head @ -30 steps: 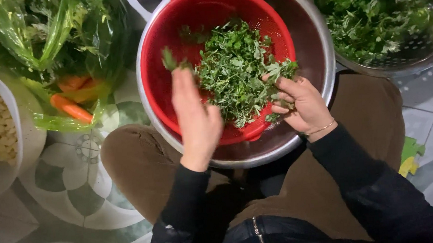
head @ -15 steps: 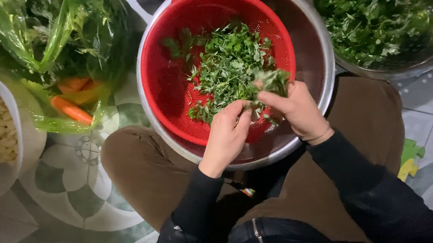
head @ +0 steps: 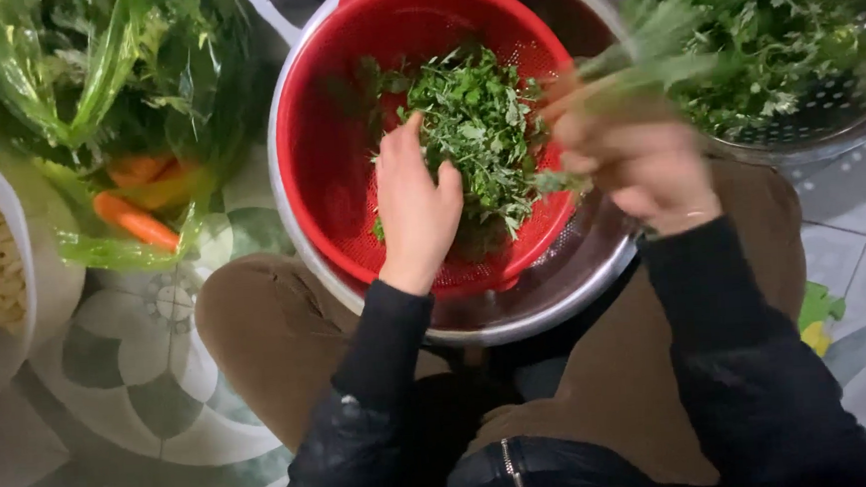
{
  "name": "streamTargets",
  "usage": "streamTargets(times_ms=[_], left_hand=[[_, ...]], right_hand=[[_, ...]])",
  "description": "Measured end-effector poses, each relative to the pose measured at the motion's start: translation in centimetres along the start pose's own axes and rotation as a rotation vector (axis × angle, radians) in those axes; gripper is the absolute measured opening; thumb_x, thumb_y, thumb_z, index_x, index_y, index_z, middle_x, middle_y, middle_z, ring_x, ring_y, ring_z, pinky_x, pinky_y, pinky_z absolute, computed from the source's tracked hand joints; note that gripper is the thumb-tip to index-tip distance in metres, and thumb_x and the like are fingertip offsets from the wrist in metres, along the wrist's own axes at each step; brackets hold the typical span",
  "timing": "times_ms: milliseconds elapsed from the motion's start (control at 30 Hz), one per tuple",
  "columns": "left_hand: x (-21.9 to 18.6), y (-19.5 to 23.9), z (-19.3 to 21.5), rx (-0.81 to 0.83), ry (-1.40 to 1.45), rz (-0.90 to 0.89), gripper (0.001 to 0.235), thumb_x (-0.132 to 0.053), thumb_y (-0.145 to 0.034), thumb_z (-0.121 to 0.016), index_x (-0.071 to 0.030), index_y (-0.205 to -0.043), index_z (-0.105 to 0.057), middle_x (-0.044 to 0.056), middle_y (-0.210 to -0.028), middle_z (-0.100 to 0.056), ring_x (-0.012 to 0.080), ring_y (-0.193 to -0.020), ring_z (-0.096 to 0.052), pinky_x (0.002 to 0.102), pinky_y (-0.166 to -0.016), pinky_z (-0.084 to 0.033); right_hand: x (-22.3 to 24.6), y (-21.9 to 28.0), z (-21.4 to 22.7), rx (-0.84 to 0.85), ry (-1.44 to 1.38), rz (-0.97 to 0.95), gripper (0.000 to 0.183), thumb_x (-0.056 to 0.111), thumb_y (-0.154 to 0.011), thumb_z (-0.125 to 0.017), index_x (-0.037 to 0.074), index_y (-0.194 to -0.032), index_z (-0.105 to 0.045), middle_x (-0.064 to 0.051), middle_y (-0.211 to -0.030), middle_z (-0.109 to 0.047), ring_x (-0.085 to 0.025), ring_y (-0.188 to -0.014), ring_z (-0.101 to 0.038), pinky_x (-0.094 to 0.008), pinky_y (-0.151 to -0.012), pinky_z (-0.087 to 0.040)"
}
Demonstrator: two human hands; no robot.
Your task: Picking mugwort leaves from their stems and placing them into a red colander while sitting on the floor.
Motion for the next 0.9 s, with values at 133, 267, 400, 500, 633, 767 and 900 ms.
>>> streamTargets(times_ms=[133, 267, 400, 500, 633, 767, 900], left_hand=[[0.5, -3.5, -2.7, -0.002, -0.081, -0.108, 0.046, -0.005, -0.093, -0.07, 0.007, -0.137, -0.061, 0.028, -0.136, -0.054, 0.0523, -0.129, -0.055, 0.062, -0.11, -0.045], [2.0, -6.7, -7.2, -0.196, -0.286, -0.242, 0.044, -0.015, -0.081, -0.079, -0.007, -0.122, -0.068, 0.017, -0.135, -0.057, 0.0384, -0.119, -0.055, 0.048, -0.094, -0.052], [3.2, -7.4, -7.0, -0.282, -0.261, -0.272, 0.012, -0.01, -0.081, -0.072, -0.009, -0.093, -0.072, 0.011, -0.116, -0.066, 0.0361, -0.101, -0.06, 0.047, -0.082, -0.053], [1.9, -5.2, -3.3, -0.105, 0.248, -0.183, 0.005, -0.011, -0.086, -0.07, -0.008, -0.089, -0.069, 0.008, -0.125, -0.071, 0.0292, -0.114, -0.064, 0.039, -0.101, -0.048], [0.9, -2.0, -0.5, 0.122, 0.763, 0.09, 0.006, -0.004, -0.095, -0.066, -0.001, -0.099, -0.069, 0.014, -0.124, -0.075, 0.019, -0.111, -0.07, 0.029, -0.1, -0.055], [-0.2, 0.2, 0.4, 0.206, 0.744, 0.18, 0.007, -0.008, -0.1, -0.064, -0.004, -0.102, -0.069, 0.016, -0.123, -0.074, 0.022, -0.11, -0.069, 0.035, -0.096, -0.054], [-0.3, 2.1, -0.8, 0.299, 0.677, 0.214, 0.01, -0.013, -0.103, -0.065, -0.006, -0.106, -0.071, 0.014, -0.108, -0.072, 0.026, -0.101, -0.069, 0.042, -0.091, -0.055]], right_hand=[[-4.0, -1.7, 5.2, -0.228, 0.728, 0.319, 0.018, -0.003, -0.083, -0.067, -0.001, -0.098, -0.078, -0.013, -0.09, -0.074, -0.022, -0.095, -0.069, -0.037, -0.085, -0.054], [-1.0, -0.9, 13.9, -0.359, 0.272, 0.26, 0.023, -0.004, -0.101, -0.048, 0.01, -0.109, -0.065, 0.001, -0.099, -0.065, -0.004, -0.071, -0.056, -0.018, -0.063, -0.048], [0.3, -0.5, 26.9, -0.345, 1.472, 0.603, 0.036, -0.008, -0.112, -0.096, -0.023, -0.137, -0.075, -0.028, -0.119, -0.075, -0.035, -0.092, -0.07, -0.044, -0.088, -0.059], [-1.7, 0.0, 30.2, -0.433, 1.291, 0.589, 0.058, -0.019, -0.102, -0.085, -0.034, -0.148, -0.052, -0.045, -0.147, -0.047, -0.057, -0.131, -0.05, -0.058, -0.112, -0.041], [-0.1, 2.5, 13.7, -0.501, 1.38, 0.618, 0.036, -0.011, -0.11, -0.08, -0.018, -0.145, -0.074, -0.031, -0.14, -0.071, -0.04, -0.115, -0.067, -0.046, -0.096, -0.055], [-2.8, 1.1, 1.9, -0.25, 0.881, 0.406, 0.027, 0.003, -0.101, -0.073, 0.003, -0.129, -0.072, -0.014, -0.115, -0.073, -0.022, -0.096, -0.067, -0.036, -0.082, -0.055], [-6.7, -0.2, -0.9, -0.165, 0.578, 0.236, 0.018, 0.012, -0.098, -0.077, 0.003, -0.114, -0.079, -0.013, -0.099, -0.078, -0.022, -0.093, -0.074, -0.038, -0.085, -0.06]])
Point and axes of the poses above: each hand's wrist, its own y-axis away from the middle knuckle, its own z-axis out of the back of the hand, x = y × z, the point moved 1 cm from there along -y, towards the middle knuckle
